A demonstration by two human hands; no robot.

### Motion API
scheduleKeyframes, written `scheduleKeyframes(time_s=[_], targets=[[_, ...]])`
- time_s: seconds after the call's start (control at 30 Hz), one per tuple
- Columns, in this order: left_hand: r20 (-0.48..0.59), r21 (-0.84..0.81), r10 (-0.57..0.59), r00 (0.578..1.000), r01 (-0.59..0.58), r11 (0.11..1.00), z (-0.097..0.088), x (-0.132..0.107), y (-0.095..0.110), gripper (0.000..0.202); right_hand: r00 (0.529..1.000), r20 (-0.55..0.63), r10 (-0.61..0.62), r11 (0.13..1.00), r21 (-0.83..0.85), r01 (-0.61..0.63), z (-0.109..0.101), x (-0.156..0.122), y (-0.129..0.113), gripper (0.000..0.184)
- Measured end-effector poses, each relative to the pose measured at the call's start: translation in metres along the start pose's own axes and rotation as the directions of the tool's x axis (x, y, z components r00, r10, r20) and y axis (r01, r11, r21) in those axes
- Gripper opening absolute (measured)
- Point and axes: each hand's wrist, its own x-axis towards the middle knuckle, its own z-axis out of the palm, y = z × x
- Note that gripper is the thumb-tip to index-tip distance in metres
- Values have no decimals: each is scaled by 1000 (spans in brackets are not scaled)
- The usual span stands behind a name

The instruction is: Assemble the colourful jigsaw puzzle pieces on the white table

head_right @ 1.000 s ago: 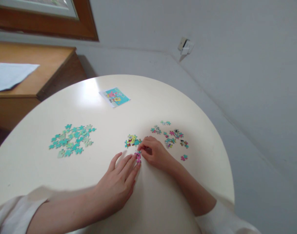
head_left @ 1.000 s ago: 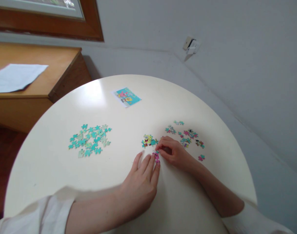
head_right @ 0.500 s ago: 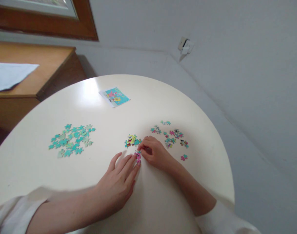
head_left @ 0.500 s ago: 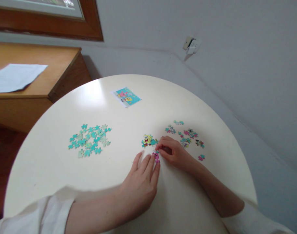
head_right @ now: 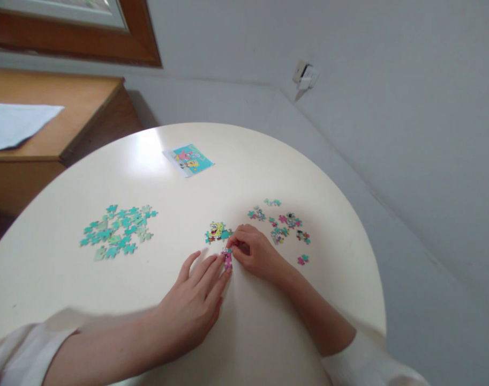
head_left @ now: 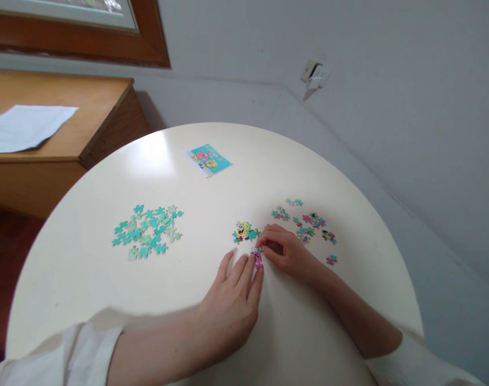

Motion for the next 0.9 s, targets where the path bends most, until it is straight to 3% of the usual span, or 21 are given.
scheduleKeyframes(time_s=[0.9], targets=[[0, 0, 5, 1000, -5, 1000, -1, 0, 0, 43, 1000, 11, 3, 1000, -8, -3, 0, 0, 2, 17]])
